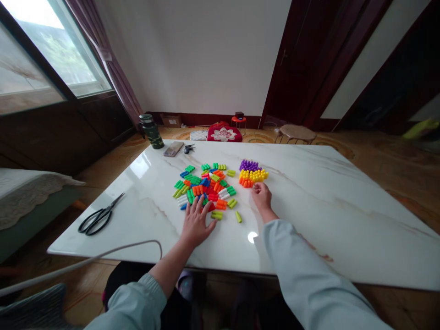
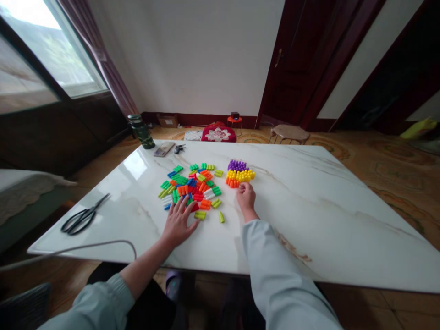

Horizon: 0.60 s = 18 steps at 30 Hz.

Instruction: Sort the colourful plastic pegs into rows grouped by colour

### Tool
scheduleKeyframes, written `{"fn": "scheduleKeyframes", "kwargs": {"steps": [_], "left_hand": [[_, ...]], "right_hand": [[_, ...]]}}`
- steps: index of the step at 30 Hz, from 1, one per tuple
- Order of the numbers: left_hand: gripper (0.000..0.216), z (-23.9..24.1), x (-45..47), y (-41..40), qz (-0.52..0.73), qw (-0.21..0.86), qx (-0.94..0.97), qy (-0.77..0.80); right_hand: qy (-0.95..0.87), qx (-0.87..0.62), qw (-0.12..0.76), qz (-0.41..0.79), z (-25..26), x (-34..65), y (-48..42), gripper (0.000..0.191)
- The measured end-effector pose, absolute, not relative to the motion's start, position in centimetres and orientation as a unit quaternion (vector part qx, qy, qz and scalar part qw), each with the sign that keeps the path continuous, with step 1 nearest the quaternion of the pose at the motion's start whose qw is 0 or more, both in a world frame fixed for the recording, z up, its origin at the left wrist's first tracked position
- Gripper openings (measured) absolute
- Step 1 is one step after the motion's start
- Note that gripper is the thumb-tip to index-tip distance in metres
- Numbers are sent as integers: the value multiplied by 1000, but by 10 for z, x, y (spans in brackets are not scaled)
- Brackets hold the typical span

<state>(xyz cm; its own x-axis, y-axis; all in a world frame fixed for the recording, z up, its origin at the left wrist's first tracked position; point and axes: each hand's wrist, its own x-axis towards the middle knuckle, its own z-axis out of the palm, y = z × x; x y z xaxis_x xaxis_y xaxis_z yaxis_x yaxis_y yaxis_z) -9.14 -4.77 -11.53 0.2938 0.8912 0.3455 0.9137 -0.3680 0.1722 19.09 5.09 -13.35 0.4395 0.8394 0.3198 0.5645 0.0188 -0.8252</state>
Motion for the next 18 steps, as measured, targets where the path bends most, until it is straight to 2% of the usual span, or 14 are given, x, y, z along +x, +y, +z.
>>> {"fn": "scheduleKeyframes", "kwargs": {"steps": [8, 15, 18], "left_hand": [[63, -113, -90, -49, -173, 17, -798, -577], [63, -115, -89, -49, -173, 22, -794, -582], [63, -116, -88, -49, -172, 22, -793, -584]], "right_hand": [[-610, -592, 481, 214, -137, 212, 15, 15], [-765, -482, 381, 193, -131, 205, -28, 15], [-785, -469, 367, 171, -131, 201, -39, 18]]}}
